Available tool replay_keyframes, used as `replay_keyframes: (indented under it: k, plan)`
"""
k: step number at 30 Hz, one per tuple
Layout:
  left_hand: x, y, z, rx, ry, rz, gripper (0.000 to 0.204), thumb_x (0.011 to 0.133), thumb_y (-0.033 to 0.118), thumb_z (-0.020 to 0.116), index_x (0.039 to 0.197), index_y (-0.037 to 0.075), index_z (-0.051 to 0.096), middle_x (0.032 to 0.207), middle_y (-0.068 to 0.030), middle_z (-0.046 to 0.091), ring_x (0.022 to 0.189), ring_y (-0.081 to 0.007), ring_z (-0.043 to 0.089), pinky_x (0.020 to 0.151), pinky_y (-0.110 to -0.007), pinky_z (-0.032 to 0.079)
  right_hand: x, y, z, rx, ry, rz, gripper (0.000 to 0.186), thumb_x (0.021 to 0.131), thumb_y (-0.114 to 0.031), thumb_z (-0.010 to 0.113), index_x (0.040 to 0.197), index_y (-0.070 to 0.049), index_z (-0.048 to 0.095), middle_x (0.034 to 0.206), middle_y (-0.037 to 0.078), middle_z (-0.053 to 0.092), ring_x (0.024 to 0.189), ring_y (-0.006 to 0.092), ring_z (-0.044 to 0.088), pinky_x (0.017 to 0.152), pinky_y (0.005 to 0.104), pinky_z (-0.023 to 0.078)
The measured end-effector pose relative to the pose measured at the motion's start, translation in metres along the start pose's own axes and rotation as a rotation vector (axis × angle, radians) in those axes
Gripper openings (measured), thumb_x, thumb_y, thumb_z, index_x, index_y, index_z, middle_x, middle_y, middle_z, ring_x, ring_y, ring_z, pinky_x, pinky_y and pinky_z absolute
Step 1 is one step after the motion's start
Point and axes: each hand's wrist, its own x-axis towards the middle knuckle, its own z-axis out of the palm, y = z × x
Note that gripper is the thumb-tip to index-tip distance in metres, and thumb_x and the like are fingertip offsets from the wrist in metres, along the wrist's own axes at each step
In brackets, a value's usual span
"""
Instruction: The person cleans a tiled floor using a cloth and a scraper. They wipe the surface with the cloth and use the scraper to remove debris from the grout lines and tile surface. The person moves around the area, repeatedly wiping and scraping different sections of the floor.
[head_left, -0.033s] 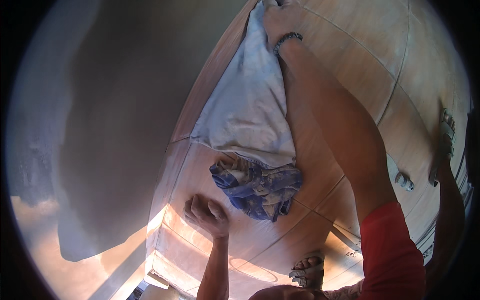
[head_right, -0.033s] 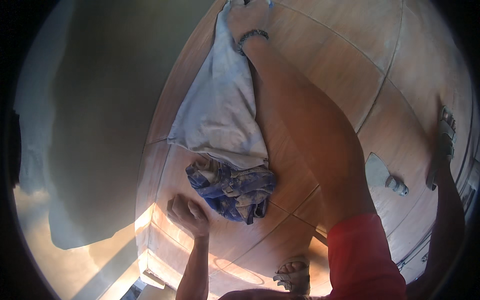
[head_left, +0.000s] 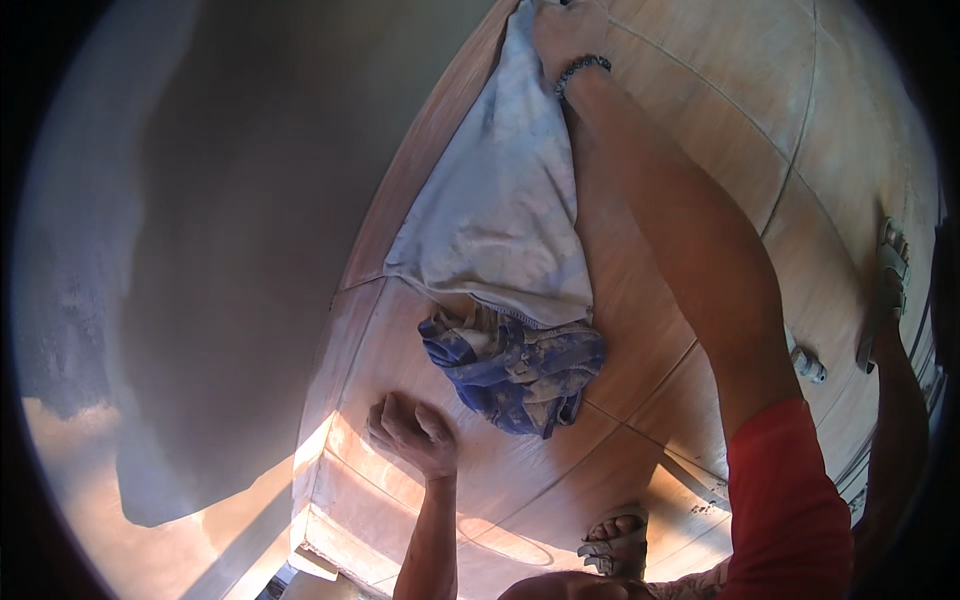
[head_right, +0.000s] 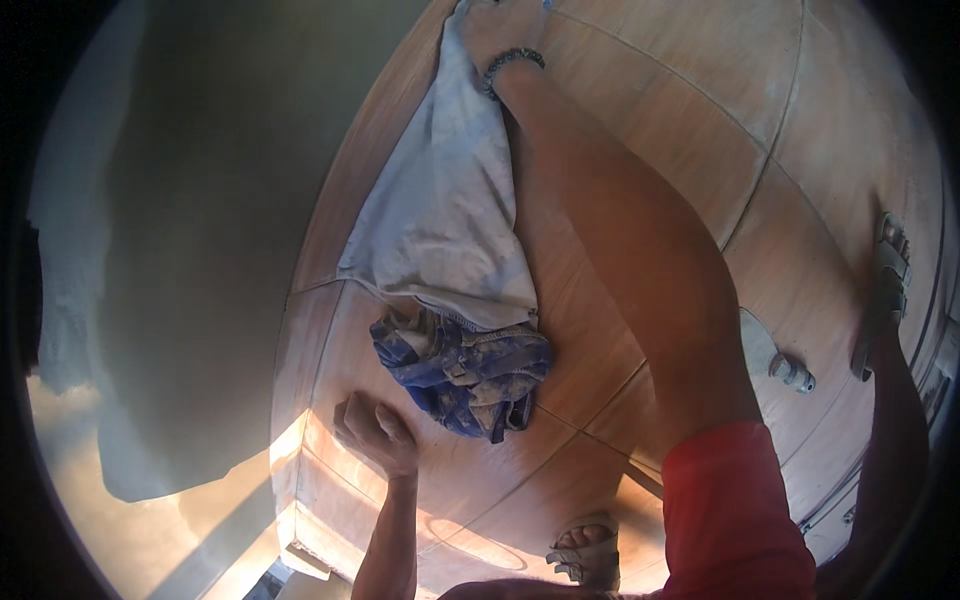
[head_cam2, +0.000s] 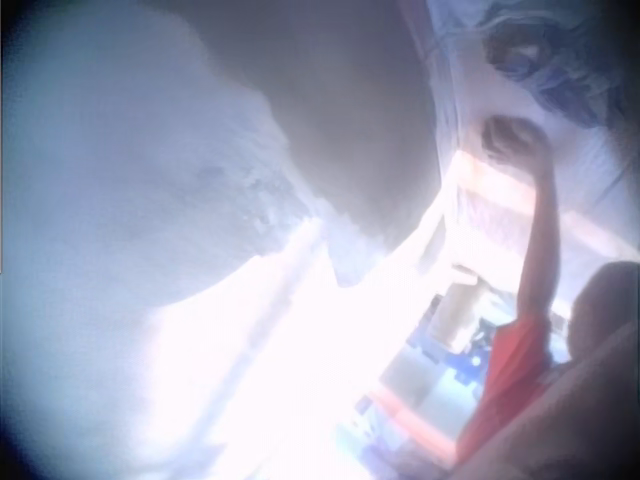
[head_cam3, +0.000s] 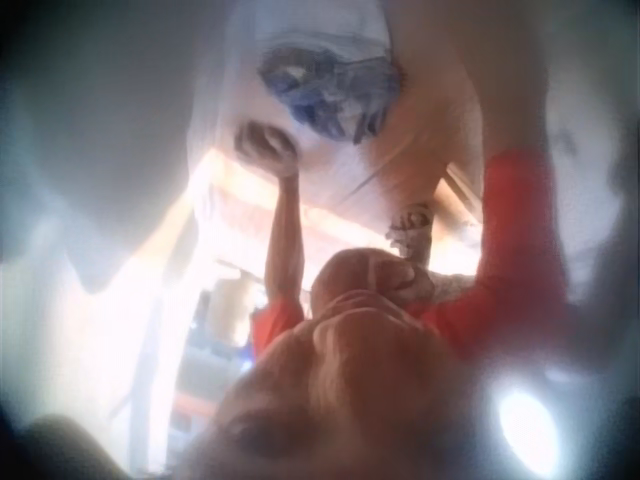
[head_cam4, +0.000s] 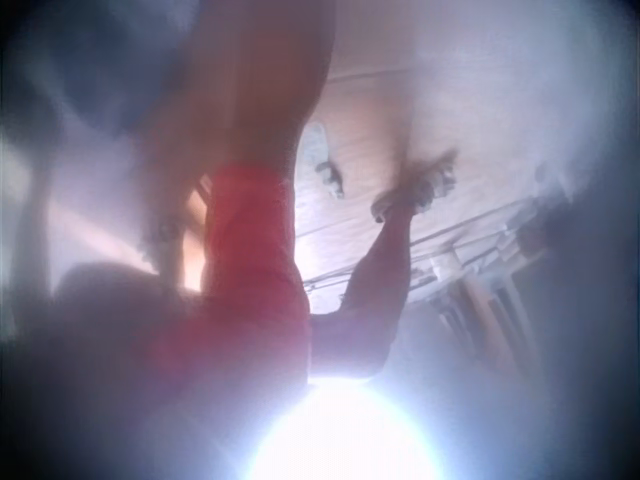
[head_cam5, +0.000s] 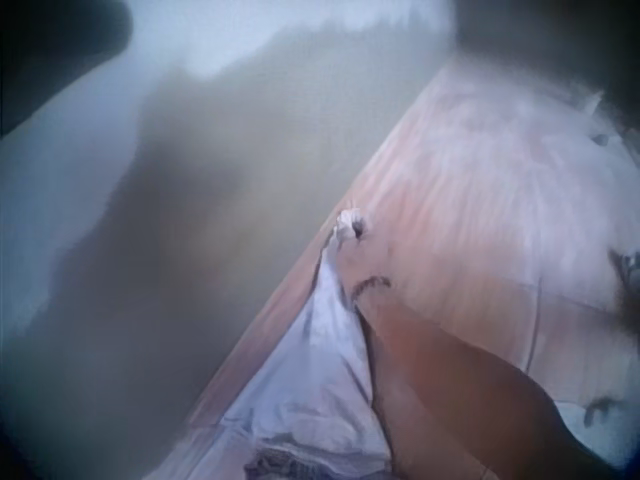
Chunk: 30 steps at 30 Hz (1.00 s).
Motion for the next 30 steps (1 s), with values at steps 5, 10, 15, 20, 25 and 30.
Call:
replay_keyframes:
  k: [5,10,15,20,25,30]
  plan:
    - [0.003,0.003,-0.002,0.053,-0.024,-0.011,0.050,0.102,0.042,0.041,0.117,-0.003,0.054,0.112,-0.0240,0.052,0.107,-0.0398,0.047,0.092,-0.051,0.034,0.080,0.015,-0.008,-0.191,0.130,-0.399,0.019,0.090,-0.017,0.059,0.098,-0.001,0.064,0.094,0.023,0.066,0.090,0.0396,0.063,0.083,0.0471,0.048]
    - [0.000,-0.003,-0.003,0.050,-0.035,-0.027,0.050,0.102,0.043,0.041,0.118,-0.003,0.052,0.112,-0.0236,0.051,0.107,-0.0393,0.047,0.091,-0.050,0.035,0.011,0.012,0.006,0.015,0.132,-0.282,0.015,0.088,-0.012,0.061,0.094,0.000,0.066,0.088,0.018,0.067,0.083,0.0322,0.062,0.078,0.0415,0.048]
    - [0.001,-0.003,-0.006,0.047,-0.017,-0.010,0.048,0.102,0.041,0.041,0.119,-0.003,0.051,0.113,-0.0229,0.050,0.106,-0.0384,0.047,0.091,-0.050,0.034,0.021,0.019,0.006,0.081,0.065,-0.292,0.008,0.088,-0.006,0.066,0.094,-0.002,0.068,0.082,0.009,0.070,0.072,0.0157,0.064,0.068,0.0307,0.050]
    - [0.002,0.007,0.000,-0.024,-0.024,-0.013,0.047,0.102,0.040,0.043,0.119,-0.003,0.051,0.114,-0.0232,0.049,0.105,-0.0377,0.047,0.092,-0.049,0.034,0.088,0.038,-0.007,-0.109,0.107,-0.226,0.018,0.090,-0.016,0.059,0.097,0.000,0.066,0.090,0.020,0.067,0.088,0.0341,0.062,0.081,0.0431,0.048]
    - [0.000,-0.006,-0.006,0.050,-0.025,-0.039,0.047,0.101,0.039,0.044,0.120,-0.003,0.050,0.114,-0.0232,0.049,0.105,-0.0377,0.046,0.092,-0.049,0.034,-0.006,-0.002,0.011,0.094,0.093,-0.096,0.008,0.085,-0.005,0.063,0.091,-0.001,0.067,0.084,0.020,0.069,0.080,0.0334,0.066,0.075,0.0394,0.052]
    - [0.004,0.000,-0.012,0.039,-0.045,-0.048,0.047,0.101,0.039,0.043,0.120,-0.003,0.050,0.114,-0.0236,0.049,0.105,-0.0380,0.046,0.092,-0.050,0.034,0.028,0.009,0.007,-0.007,-0.029,-0.145,0.010,0.085,-0.007,0.064,0.092,0.000,0.067,0.087,0.018,0.070,0.082,0.0303,0.067,0.076,0.0365,0.051]
